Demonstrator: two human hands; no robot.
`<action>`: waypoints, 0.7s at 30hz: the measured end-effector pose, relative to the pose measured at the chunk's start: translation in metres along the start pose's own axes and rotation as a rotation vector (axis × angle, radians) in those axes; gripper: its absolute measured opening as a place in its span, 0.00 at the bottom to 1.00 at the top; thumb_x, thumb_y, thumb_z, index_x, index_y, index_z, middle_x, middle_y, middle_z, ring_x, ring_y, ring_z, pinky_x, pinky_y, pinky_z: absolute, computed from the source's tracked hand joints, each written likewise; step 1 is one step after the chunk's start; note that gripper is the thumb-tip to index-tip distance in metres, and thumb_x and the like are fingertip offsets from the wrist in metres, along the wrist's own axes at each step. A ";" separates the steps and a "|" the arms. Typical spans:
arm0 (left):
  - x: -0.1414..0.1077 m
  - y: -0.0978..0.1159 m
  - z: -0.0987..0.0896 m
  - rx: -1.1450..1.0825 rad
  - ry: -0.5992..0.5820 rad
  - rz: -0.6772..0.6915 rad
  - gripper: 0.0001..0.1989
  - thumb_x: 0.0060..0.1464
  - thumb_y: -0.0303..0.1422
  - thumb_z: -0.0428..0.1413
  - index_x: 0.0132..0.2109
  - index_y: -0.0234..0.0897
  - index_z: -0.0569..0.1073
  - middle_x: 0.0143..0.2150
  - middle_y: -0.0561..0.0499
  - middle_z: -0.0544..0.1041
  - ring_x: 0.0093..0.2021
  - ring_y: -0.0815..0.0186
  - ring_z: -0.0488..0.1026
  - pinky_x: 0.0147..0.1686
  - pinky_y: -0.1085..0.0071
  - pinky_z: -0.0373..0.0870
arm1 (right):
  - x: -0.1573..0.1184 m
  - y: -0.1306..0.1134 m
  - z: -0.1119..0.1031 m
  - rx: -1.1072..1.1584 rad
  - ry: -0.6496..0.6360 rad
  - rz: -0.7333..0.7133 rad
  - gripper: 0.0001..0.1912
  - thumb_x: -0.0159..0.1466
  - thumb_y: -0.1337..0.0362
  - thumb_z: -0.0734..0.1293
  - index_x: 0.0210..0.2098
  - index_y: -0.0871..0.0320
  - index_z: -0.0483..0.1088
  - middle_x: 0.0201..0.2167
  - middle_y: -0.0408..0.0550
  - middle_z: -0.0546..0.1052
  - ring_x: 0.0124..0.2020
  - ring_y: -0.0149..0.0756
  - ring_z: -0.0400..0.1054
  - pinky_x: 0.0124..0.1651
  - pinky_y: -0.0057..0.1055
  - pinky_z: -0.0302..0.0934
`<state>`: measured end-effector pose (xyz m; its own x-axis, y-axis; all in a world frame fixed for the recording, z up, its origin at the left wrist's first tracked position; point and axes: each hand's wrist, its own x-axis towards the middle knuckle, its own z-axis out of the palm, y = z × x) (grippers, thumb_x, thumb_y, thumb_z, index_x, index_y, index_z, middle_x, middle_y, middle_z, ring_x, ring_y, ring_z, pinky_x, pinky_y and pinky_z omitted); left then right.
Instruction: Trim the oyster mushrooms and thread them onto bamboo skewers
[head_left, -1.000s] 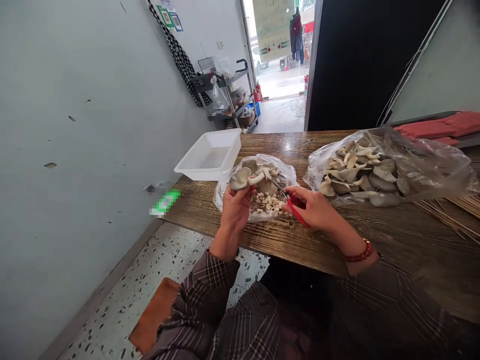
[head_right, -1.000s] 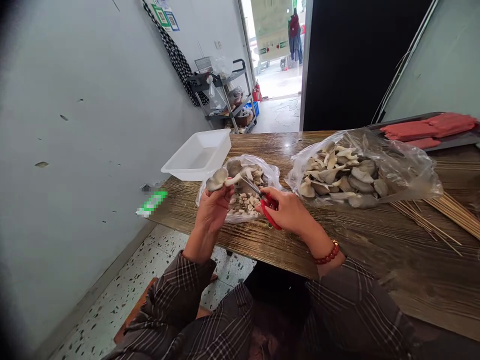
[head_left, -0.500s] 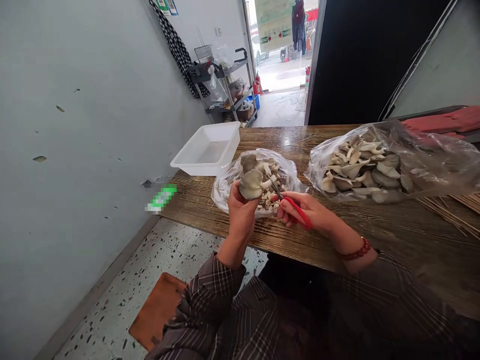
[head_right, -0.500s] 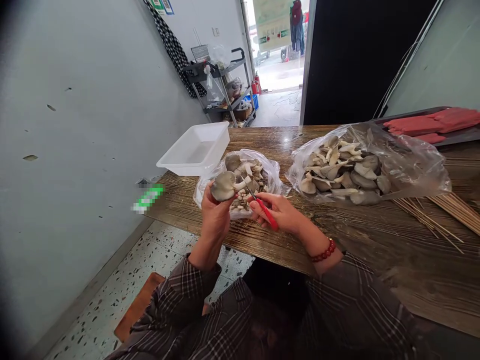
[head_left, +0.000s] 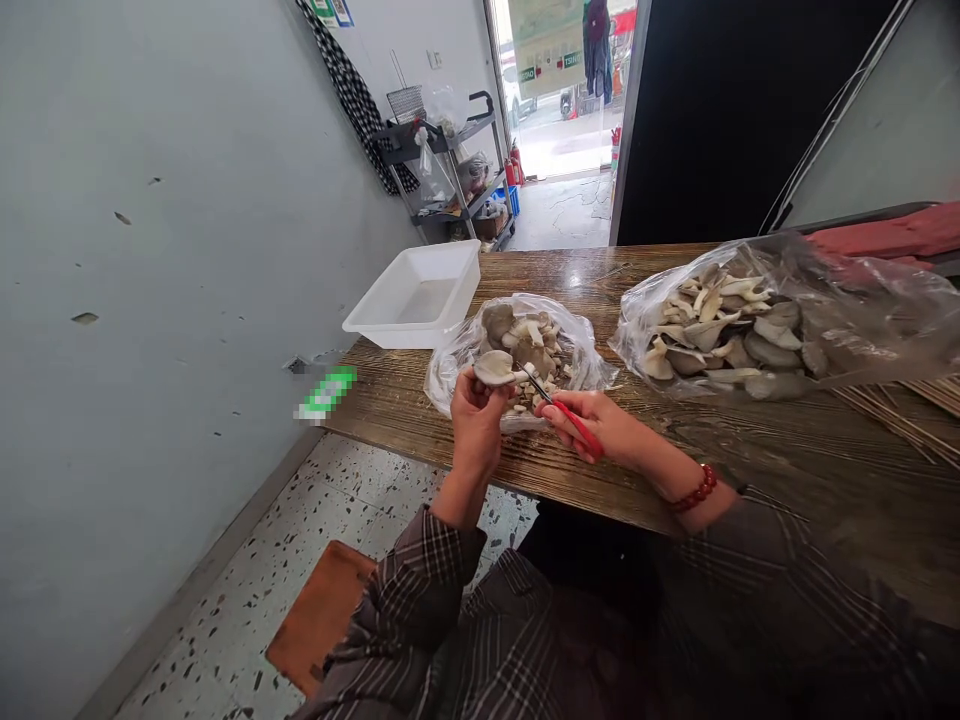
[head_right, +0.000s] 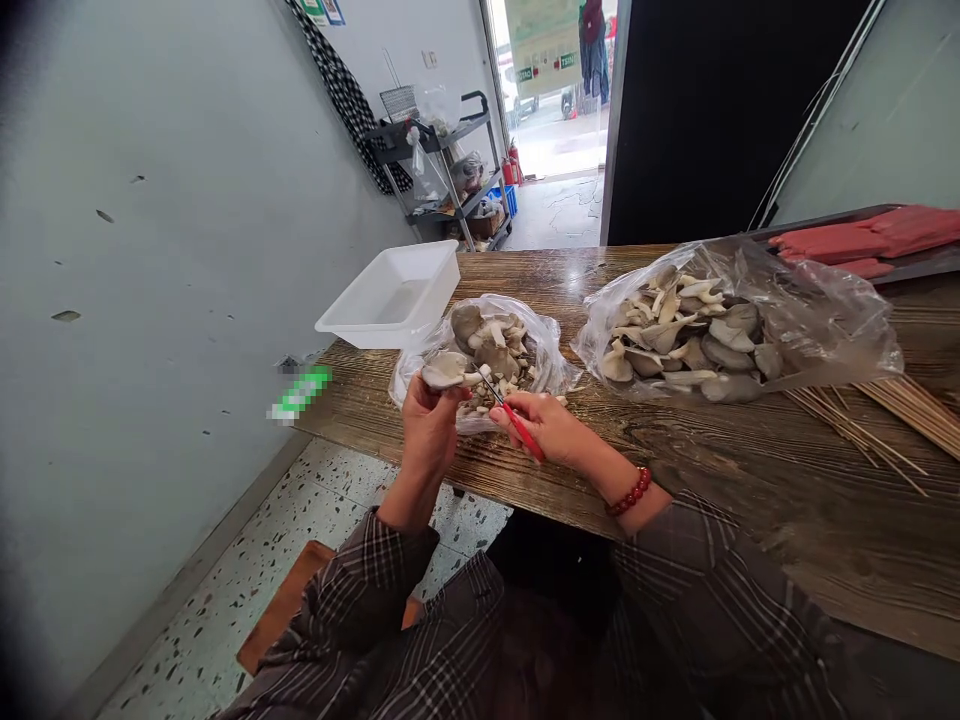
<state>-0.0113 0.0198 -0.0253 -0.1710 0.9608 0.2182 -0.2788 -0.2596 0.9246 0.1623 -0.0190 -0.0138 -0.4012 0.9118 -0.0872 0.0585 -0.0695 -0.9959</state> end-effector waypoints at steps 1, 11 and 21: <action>0.000 0.000 -0.001 -0.011 -0.004 -0.015 0.17 0.42 0.31 0.69 0.39 0.37 0.72 0.38 0.53 0.76 0.35 0.71 0.72 0.37 0.74 0.70 | 0.000 0.000 0.001 -0.008 -0.005 0.012 0.26 0.62 0.39 0.65 0.36 0.58 0.70 0.18 0.35 0.66 0.14 0.23 0.55 0.14 0.22 0.51; 0.000 0.003 -0.001 -0.090 -0.033 -0.150 0.21 0.39 0.32 0.71 0.40 0.37 0.73 0.36 0.54 0.76 0.32 0.72 0.72 0.32 0.75 0.69 | 0.002 0.004 -0.002 -0.131 0.033 -0.006 0.23 0.61 0.43 0.67 0.37 0.59 0.70 0.18 0.37 0.67 0.15 0.25 0.57 0.18 0.26 0.53; -0.002 0.003 0.003 0.065 -0.186 -0.102 0.20 0.41 0.35 0.71 0.41 0.36 0.76 0.38 0.51 0.78 0.34 0.70 0.72 0.34 0.74 0.68 | 0.006 -0.002 -0.011 0.069 0.370 -0.229 0.24 0.55 0.52 0.73 0.46 0.54 0.67 0.30 0.41 0.74 0.29 0.31 0.68 0.33 0.31 0.66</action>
<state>-0.0090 0.0169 -0.0219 0.0336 0.9847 0.1710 -0.2231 -0.1594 0.9617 0.1700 -0.0082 -0.0116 -0.0411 0.9896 0.1381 -0.0598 0.1355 -0.9890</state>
